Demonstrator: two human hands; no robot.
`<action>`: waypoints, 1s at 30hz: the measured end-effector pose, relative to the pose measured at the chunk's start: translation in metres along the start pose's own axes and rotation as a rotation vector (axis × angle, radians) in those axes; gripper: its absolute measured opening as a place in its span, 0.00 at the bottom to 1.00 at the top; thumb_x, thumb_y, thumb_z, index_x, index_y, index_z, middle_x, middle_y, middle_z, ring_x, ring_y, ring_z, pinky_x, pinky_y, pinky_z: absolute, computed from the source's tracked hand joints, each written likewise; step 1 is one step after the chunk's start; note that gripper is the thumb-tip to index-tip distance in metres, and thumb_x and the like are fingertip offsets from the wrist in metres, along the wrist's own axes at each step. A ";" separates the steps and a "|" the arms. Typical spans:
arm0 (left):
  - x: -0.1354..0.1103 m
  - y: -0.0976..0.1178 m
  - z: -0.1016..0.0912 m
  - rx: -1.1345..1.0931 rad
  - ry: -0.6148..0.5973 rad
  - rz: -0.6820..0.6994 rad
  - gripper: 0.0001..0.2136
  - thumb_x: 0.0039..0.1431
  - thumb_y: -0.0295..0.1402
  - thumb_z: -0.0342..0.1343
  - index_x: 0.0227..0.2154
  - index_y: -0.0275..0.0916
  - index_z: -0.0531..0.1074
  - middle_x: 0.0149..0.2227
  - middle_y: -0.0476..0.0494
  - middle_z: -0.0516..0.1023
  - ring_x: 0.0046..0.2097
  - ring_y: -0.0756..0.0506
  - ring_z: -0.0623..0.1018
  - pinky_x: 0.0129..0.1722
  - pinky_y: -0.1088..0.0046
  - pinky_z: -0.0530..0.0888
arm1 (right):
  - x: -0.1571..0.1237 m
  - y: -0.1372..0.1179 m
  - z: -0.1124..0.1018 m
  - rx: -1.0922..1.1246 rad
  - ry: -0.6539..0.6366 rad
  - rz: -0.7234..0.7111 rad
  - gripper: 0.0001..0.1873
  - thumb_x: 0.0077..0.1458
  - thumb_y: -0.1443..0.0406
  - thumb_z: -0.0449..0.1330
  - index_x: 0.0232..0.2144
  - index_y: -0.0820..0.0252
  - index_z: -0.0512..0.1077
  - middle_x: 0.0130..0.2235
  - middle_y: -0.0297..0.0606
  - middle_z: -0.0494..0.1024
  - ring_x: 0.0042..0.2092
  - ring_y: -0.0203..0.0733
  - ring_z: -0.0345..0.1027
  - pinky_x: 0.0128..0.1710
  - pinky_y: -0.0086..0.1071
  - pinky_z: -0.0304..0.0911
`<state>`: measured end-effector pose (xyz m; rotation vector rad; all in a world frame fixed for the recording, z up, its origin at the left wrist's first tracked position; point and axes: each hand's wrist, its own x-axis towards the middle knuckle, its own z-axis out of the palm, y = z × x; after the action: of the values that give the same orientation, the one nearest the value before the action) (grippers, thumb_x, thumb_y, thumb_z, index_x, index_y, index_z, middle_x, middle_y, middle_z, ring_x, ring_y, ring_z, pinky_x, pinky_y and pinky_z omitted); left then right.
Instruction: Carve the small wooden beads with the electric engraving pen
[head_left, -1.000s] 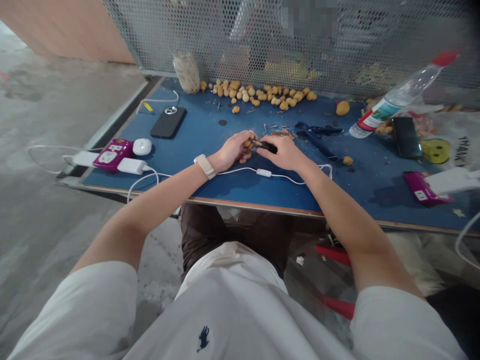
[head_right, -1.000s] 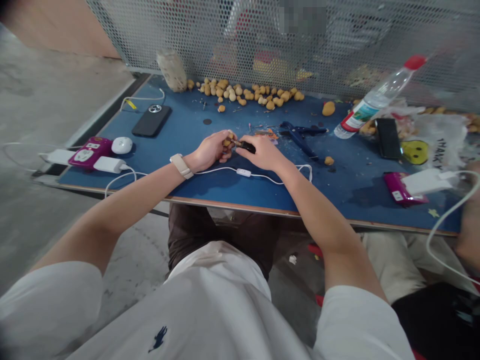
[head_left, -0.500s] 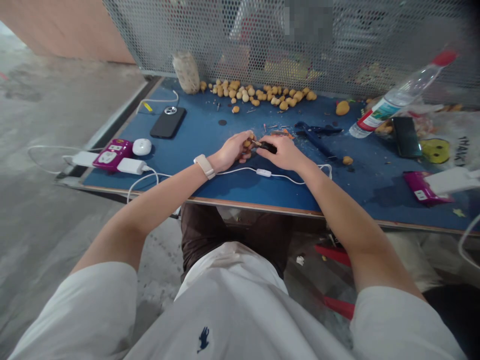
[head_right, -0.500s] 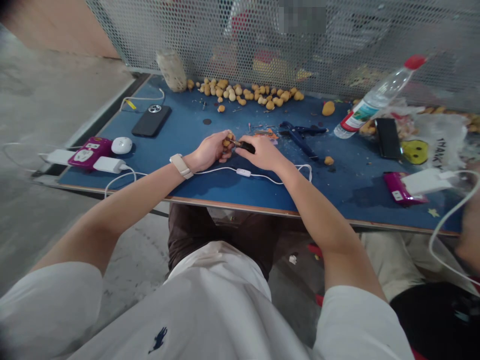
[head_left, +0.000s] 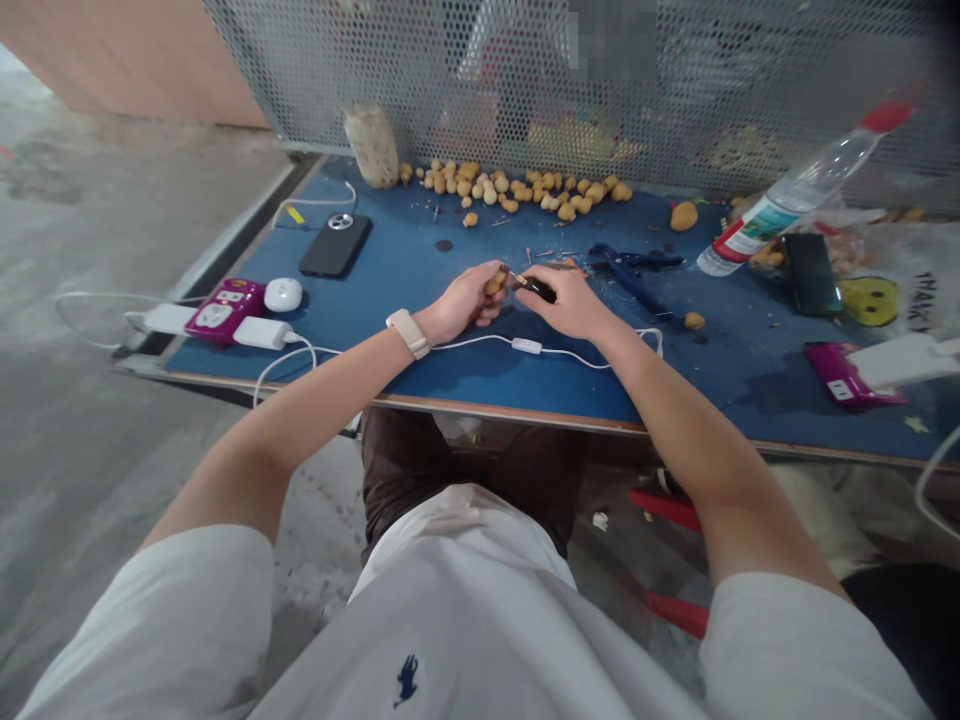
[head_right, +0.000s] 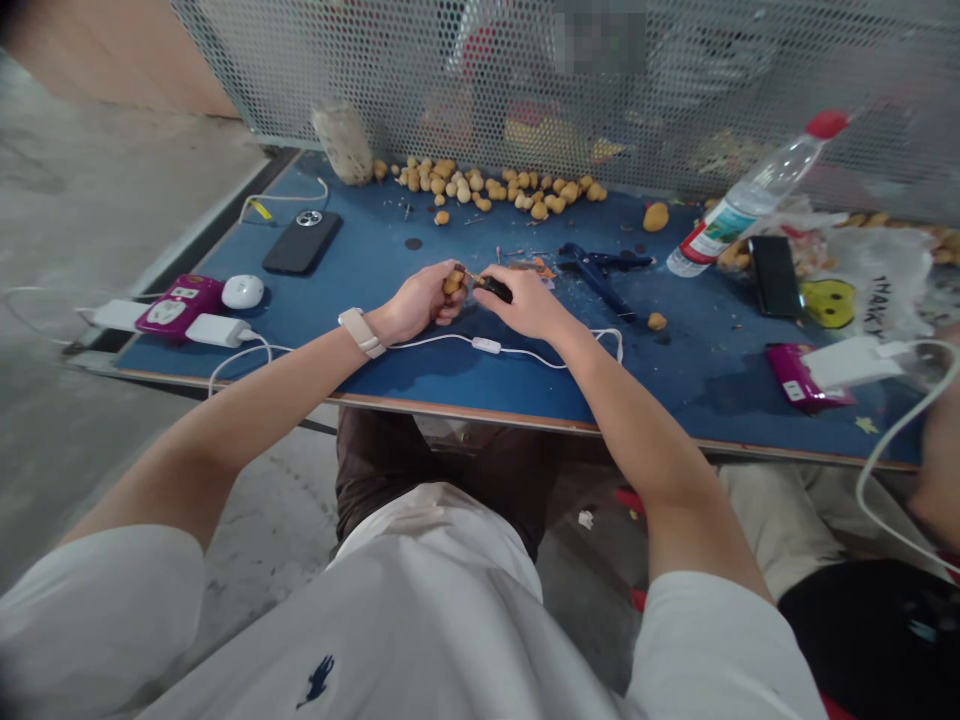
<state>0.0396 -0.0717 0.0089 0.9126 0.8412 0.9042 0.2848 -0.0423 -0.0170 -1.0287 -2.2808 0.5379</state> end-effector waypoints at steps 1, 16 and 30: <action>0.000 0.000 0.000 -0.005 0.000 -0.006 0.23 0.96 0.39 0.49 0.38 0.40 0.73 0.28 0.55 0.65 0.20 0.55 0.61 0.20 0.82 0.55 | 0.000 -0.001 0.000 0.002 0.003 0.002 0.34 0.82 0.35 0.62 0.56 0.57 0.87 0.45 0.48 0.89 0.44 0.57 0.77 0.49 0.48 0.68; -0.005 0.003 0.000 0.041 -0.017 0.055 0.20 0.94 0.36 0.48 0.38 0.41 0.71 0.30 0.53 0.69 0.22 0.53 0.64 0.21 0.80 0.58 | 0.000 0.002 0.002 -0.003 0.008 -0.009 0.34 0.81 0.34 0.63 0.53 0.56 0.88 0.43 0.46 0.89 0.42 0.55 0.76 0.48 0.47 0.68; -0.005 0.003 0.001 0.048 0.080 0.044 0.20 0.93 0.44 0.64 0.40 0.40 0.74 0.29 0.56 0.71 0.22 0.56 0.63 0.21 0.84 0.56 | 0.005 0.000 0.003 0.009 -0.006 0.006 0.29 0.79 0.39 0.63 0.52 0.56 0.86 0.43 0.47 0.90 0.42 0.55 0.76 0.49 0.46 0.67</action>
<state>0.0376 -0.0758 0.0130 0.9448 0.9178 0.9678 0.2807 -0.0387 -0.0177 -1.0318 -2.2788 0.5535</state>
